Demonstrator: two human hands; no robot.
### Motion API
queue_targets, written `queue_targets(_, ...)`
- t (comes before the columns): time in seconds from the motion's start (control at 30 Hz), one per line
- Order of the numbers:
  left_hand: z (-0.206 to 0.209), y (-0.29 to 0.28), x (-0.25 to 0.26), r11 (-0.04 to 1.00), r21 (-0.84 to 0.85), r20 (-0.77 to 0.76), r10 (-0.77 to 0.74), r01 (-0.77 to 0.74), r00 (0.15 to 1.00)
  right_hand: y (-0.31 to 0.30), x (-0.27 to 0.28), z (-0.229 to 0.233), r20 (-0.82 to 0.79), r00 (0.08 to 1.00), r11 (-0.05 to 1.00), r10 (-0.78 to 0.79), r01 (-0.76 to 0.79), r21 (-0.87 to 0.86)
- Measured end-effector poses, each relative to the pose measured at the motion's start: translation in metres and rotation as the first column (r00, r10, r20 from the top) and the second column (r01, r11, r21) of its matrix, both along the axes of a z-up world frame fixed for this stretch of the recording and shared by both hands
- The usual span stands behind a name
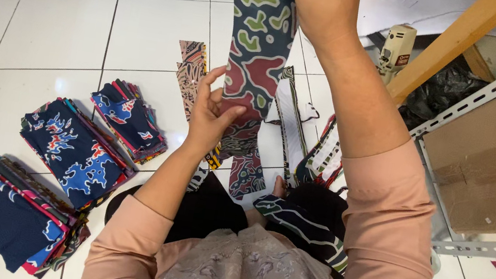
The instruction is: The person sits on the floor and folds several long, patterned fabric pieces one by one. They pick up each piece, fold it lengthwise, and place it in a growing stack on the floor.
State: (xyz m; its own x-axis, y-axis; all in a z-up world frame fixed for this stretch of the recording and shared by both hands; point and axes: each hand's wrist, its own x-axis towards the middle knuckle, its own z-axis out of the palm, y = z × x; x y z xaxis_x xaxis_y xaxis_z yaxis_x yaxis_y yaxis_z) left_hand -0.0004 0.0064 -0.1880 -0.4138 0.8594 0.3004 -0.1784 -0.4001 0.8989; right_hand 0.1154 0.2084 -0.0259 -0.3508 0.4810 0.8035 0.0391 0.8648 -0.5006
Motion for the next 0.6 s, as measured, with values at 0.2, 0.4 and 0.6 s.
queue_targets(0.2, -0.021, -0.044, 0.015, 0.984, -0.145, -0.195, -0.128, 0.1, 0.972, 0.063, -0.012, -0.089, 0.018, 0.993, 0.994, -0.113, 0.113, -0.007)
queue_targets(0.4, 0.021, -0.065, 0.008, 0.907, 0.366, -0.69, 0.414, -0.207, 0.594, 0.003, -0.033, -0.267, 0.226, 0.848, 0.554, 0.48, -0.093, -0.827)
queue_targets(0.6, 0.011, -0.045, -0.004, 0.994, -0.039, -0.368, 0.079, -0.1, 0.927, -0.126, -0.016, -0.343, 0.007, 0.62, 0.139, 0.785, -0.165, -0.976)
